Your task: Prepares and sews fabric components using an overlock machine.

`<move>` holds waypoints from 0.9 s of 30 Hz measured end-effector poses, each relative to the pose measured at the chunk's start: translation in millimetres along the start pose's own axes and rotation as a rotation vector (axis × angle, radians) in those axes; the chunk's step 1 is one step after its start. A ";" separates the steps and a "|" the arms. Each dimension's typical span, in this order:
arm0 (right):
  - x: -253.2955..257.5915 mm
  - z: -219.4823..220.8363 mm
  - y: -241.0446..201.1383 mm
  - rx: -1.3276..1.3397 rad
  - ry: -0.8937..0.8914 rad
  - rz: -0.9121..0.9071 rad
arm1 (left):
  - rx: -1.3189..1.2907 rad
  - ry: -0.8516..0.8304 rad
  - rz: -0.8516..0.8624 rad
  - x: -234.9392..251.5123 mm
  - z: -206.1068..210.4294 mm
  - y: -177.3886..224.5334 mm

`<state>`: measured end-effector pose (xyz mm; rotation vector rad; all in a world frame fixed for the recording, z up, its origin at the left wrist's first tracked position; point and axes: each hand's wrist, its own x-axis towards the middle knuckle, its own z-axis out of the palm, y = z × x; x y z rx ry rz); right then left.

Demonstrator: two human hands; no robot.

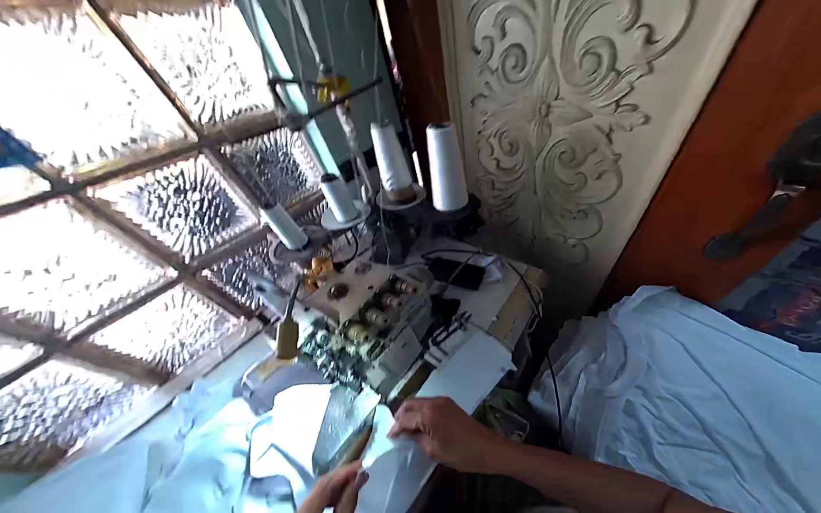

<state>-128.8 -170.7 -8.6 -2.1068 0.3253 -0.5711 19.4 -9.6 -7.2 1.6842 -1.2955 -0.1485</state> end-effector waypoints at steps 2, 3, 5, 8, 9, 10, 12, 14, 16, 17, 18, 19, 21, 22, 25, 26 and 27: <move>-2.5 -0.3 -4.9 -0.069 0.032 -0.010 | 0.056 0.043 0.039 0.2 -2.8 6.0; -4.6 0.7 -7.6 -0.105 0.058 -0.015 | 0.071 0.058 0.060 0.3 -4.4 9.9; -7.5 2.7 -10.2 -0.173 0.099 -0.049 | 0.037 0.055 0.098 0.8 -9.3 14.7; -14.3 5.3 -6.1 -0.168 0.085 -0.204 | -0.130 -0.013 0.105 -3.5 -18.0 18.9; -16.5 5.4 -6.0 -0.140 0.060 -0.256 | -0.178 -0.036 0.098 -4.7 -20.6 20.3; -18.2 6.1 -7.5 -0.115 0.042 -0.301 | -0.212 -0.052 0.092 -5.0 -22.8 21.8; -20.8 9.8 -14.4 -0.080 0.047 -0.352 | -0.252 -0.078 0.082 -3.5 -26.0 21.7; -21.4 18.7 -20.6 -0.075 0.098 -0.382 | -0.288 -0.104 0.053 -1.6 -27.3 18.1; -20.8 28.7 -24.5 -0.090 0.145 -0.402 | -0.310 -0.103 -0.003 -0.6 -24.7 13.7; -20.3 32.8 -26.3 -0.095 0.162 -0.403 | -0.322 -0.094 -0.035 -0.5 -22.3 12.2; -20.1 36.3 -27.9 -0.093 0.177 -0.396 | -0.324 -0.085 -0.059 -0.9 -20.3 11.6; -19.9 39.2 -29.3 -0.090 0.191 -0.384 | -0.311 -0.076 -0.075 -1.7 -18.7 11.6; -19.8 42.3 -30.1 -0.089 0.214 -0.343 | -0.273 -0.067 -0.076 -3.4 -17.1 12.7; -19.8 42.7 -29.7 -0.100 0.225 -0.319 | -0.254 -0.061 -0.064 -3.8 -16.8 13.5; -19.3 40.5 -27.9 -0.130 0.232 -0.264 | -0.207 -0.049 -0.036 -4.2 -17.2 14.2; -19.1 39.5 -27.0 -0.125 0.233 -0.261 | -0.213 -0.045 -0.039 -4.3 -17.0 13.0; -19.1 38.3 -26.2 -0.110 0.230 -0.263 | -0.241 -0.043 -0.050 -4.6 -16.8 10.5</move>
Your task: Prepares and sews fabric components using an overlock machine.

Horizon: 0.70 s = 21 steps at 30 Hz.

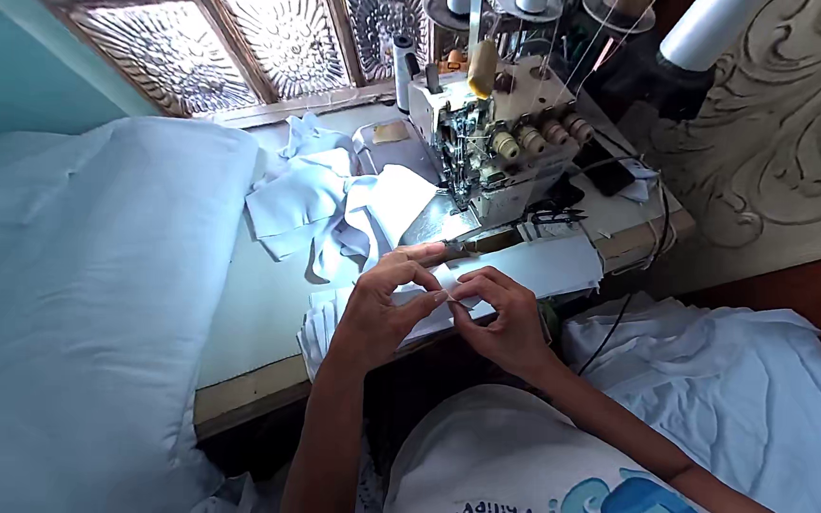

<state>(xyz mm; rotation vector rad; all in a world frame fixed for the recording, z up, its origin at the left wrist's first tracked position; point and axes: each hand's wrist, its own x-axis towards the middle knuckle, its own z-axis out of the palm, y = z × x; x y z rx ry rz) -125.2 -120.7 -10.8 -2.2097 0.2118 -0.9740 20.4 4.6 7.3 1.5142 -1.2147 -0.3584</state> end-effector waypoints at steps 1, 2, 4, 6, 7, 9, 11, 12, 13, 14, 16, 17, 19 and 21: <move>-0.2 -0.9 0.9 0.021 -0.004 -0.003 | -0.048 0.008 -0.015 -0.3 -0.4 -3.4; -0.5 -1.6 1.8 0.040 -0.010 -0.009 | -0.110 0.020 -0.036 -0.7 -0.8 -7.3; -1.0 -1.9 2.8 0.062 -0.025 -0.017 | -0.243 0.039 -0.086 -2.1 -2.2 -13.9; -1.2 -0.2 3.1 0.068 -0.039 -0.028 | -0.355 0.035 -0.119 -3.6 -3.3 -19.4; -1.0 0.7 2.8 0.072 -0.046 -0.035 | -0.403 0.022 -0.133 -4.2 -4.0 -21.8; -0.3 1.6 1.2 0.086 -0.065 -0.061 | -0.483 -0.017 -0.161 -5.5 -5.8 -26.5; 0.5 2.3 -1.1 0.101 -0.078 -0.105 | -0.551 -0.049 -0.170 -6.6 -8.3 -29.9; 0.8 2.7 -2.0 0.109 -0.079 -0.123 | -0.584 -0.053 -0.166 -7.2 -9.4 -30.8; 1.3 3.2 -2.3 0.114 -0.081 -0.131 | -0.609 -0.049 -0.153 -7.6 -10.2 -31.1; 1.7 3.5 -2.0 0.114 -0.085 -0.126 | -0.627 -0.040 -0.131 -7.5 -10.8 -30.5; 2.0 3.8 0.8 0.111 -0.104 -0.096 | -0.617 0.003 -0.100 -7.0 -11.4 -24.8; 1.7 4.2 2.7 0.111 -0.112 -0.081 | -0.595 0.031 -0.093 -7.2 -11.2 -21.2; 0.8 5.2 4.4 0.110 -0.101 -0.061 | -0.539 0.101 -0.088 -8.3 -9.5 -14.9; 0.2 4.7 3.1 0.110 -0.077 -0.045 | -0.484 0.177 -0.079 -10.1 -6.6 -10.4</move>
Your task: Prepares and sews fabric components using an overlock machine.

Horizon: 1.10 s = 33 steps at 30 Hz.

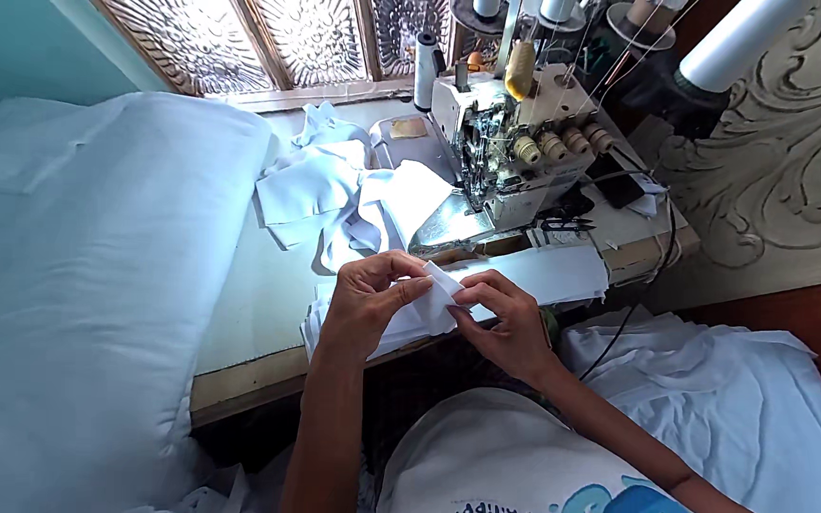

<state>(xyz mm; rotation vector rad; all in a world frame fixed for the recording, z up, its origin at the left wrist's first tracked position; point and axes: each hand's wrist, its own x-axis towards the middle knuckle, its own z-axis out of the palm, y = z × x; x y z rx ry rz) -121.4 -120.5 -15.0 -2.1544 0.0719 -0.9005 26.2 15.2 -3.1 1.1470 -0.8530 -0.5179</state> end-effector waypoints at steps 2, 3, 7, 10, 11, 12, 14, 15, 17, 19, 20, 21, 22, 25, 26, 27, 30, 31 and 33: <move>0.1 -2.4 -2.0 0.026 0.023 0.001 | 0.019 0.072 0.020 -2.3 4.0 1.5; 0.5 -4.2 -3.2 0.044 0.034 -0.004 | 0.014 0.109 0.027 -3.1 6.1 2.0; 1.4 -8.5 -6.4 0.030 0.095 -0.067 | -0.060 0.200 0.059 -3.9 13.4 -1.7; 0.2 -7.1 -4.2 -0.036 0.137 -0.162 | -0.087 0.241 0.076 -3.4 20.1 -5.1; -0.1 -6.0 -2.5 -0.057 0.152 -0.192 | -0.085 0.254 0.080 -3.3 22.2 -5.8; -0.4 -5.0 -1.3 -0.069 0.167 -0.207 | -0.084 0.269 0.086 -3.1 24.2 -6.5; -0.9 -3.6 -0.3 -0.074 0.184 -0.201 | -0.078 0.293 0.108 -2.6 27.3 -8.0; -1.0 -3.2 -0.2 -0.074 0.188 -0.189 | -0.068 0.301 0.117 -2.4 28.4 -8.5; -0.9 -2.5 0.3 -0.081 0.198 -0.166 | -0.031 0.319 0.129 -1.7 30.4 -8.7; 0.1 -1.4 2.3 -0.087 0.201 -0.138 | 0.028 0.335 0.153 -0.4 32.1 -8.5; 0.9 -1.5 3.4 -0.078 0.190 -0.116 | 0.072 0.340 0.176 1.0 32.9 -8.7; 2.4 -1.9 4.3 -0.063 0.166 -0.084 | 0.132 0.339 0.209 3.0 33.7 -8.6; 4.9 -2.9 5.0 -0.049 0.132 -0.041 | 0.218 0.335 0.242 5.8 34.9 -7.6; 19.6 -3.4 10.8 0.052 0.089 0.106 | 0.585 0.326 0.357 24.3 37.7 -3.6; 25.7 -2.9 14.3 0.076 0.100 0.154 | 0.724 0.316 0.379 33.8 37.5 -3.8; 31.5 -3.1 17.9 0.083 0.110 0.204 | 0.847 0.303 0.398 45.3 37.3 -5.6; 42.8 -4.4 33.2 0.044 0.127 0.294 | 1.035 0.228 0.415 86.8 36.8 -25.3; 43.5 -3.9 39.5 0.030 0.135 0.309 | 1.055 0.163 0.369 96.1 36.4 -32.5; 43.7 -1.8 49.8 -0.004 0.163 0.327 | 1.093 0.046 0.282 106.2 37.1 -39.7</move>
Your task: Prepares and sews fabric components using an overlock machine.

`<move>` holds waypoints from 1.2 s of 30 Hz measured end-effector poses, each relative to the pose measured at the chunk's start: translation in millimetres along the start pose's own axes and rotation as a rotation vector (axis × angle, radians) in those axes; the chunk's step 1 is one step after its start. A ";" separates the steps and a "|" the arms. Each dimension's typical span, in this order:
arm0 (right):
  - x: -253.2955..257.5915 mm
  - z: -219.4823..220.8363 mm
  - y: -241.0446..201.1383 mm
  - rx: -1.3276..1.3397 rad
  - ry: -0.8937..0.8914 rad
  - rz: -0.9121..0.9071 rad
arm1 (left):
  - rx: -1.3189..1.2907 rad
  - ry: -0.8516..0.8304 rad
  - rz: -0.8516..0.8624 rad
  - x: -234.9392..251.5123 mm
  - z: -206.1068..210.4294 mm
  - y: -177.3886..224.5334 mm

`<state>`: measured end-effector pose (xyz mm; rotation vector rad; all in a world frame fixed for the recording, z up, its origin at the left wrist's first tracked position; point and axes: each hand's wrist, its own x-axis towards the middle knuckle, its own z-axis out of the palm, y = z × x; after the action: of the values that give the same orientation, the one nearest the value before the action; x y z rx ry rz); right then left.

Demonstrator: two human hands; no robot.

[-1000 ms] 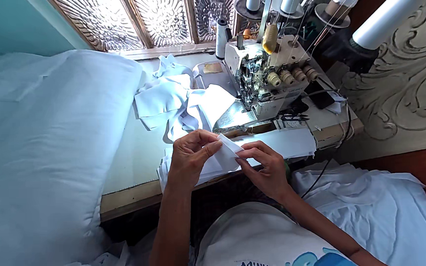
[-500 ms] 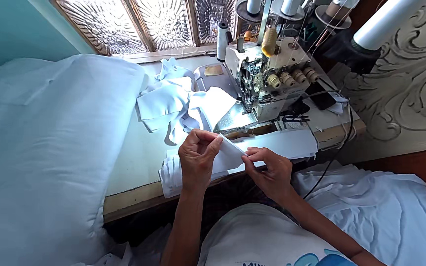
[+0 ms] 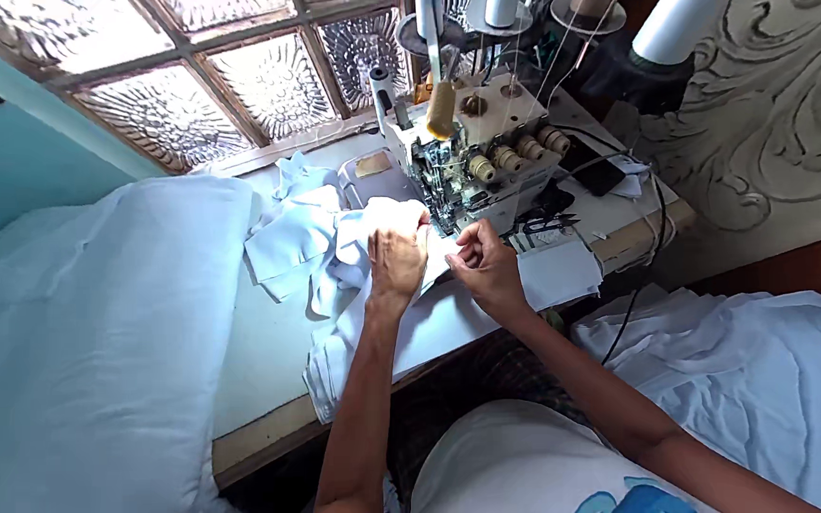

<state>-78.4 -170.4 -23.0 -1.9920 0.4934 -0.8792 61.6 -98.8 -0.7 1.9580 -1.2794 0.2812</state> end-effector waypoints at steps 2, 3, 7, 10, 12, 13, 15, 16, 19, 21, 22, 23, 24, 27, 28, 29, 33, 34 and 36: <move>0.6 0.0 2.0 -0.034 0.013 0.023 | 0.035 -0.026 0.026 0.3 2.2 -0.2; -0.7 -0.4 1.1 -0.054 0.017 0.031 | 0.067 -0.022 0.049 -4.0 1.7 1.2; -8.7 -4.5 -4.0 -0.121 0.026 0.033 | 0.270 -0.028 0.040 -25.3 1.9 17.5; -19.6 -11.5 -6.7 -0.153 0.021 0.029 | 0.168 -0.040 -0.033 -35.0 5.9 27.0; -26.0 -15.5 -7.3 -0.159 0.023 0.038 | 0.070 -0.039 -0.050 -37.7 6.8 28.2; -27.5 -16.5 -7.4 -0.163 0.027 0.044 | 0.043 -0.044 -0.054 -37.3 7.1 28.2; -26.3 -16.5 -6.8 -0.181 0.051 0.032 | 0.029 -0.059 -0.064 -33.7 8.6 27.2; -24.3 -15.6 -6.0 -0.194 0.061 0.021 | 0.042 -0.061 -0.065 -31.5 9.4 26.4; -15.9 -12.0 -2.9 -0.234 0.078 -0.024 | 0.106 -0.033 -0.082 -27.3 11.9 26.7; -13.0 -11.6 -0.4 -0.263 0.068 -0.064 | 0.142 -0.014 -0.089 -26.9 14.1 28.2; -12.8 -12.1 0.9 -0.284 0.059 -0.087 | 0.150 -0.012 -0.083 -27.3 14.8 28.8; -12.8 -12.9 1.6 -0.309 0.042 -0.105 | 0.156 -0.018 -0.072 -27.8 14.0 29.2; -12.2 -12.8 2.0 -0.332 0.026 -0.122 | 0.159 -0.034 -0.060 -27.9 11.8 29.5; -7.3 -9.3 0.6 -0.436 0.002 -0.174 | 0.168 -0.118 -0.049 -24.4 3.4 23.8; -5.5 -7.5 -0.4 -0.470 0.002 -0.187 | 0.177 -0.138 -0.045 -21.9 1.4 18.9; -3.8 -5.7 -1.3 -0.503 0.007 -0.203 | 0.186 -0.144 -0.036 -19.1 -0.1 13.2; -1.6 -1.1 -2.6 -0.606 0.000 -0.228 | 0.209 -0.139 -0.028 -6.8 -6.8 -9.7; -3.0 -0.9 -3.1 -0.621 -0.006 -0.222 | 0.214 -0.135 -0.035 -4.0 -8.0 -15.2; -7.4 -0.2 -3.3 -0.641 -0.010 -0.216 | 0.207 -0.108 -0.069 3.8 -7.6 -26.4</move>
<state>-83.5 -164.1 -23.1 -2.6712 0.6164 -0.9142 87.6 -90.7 -6.0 2.2148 -1.2909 0.2865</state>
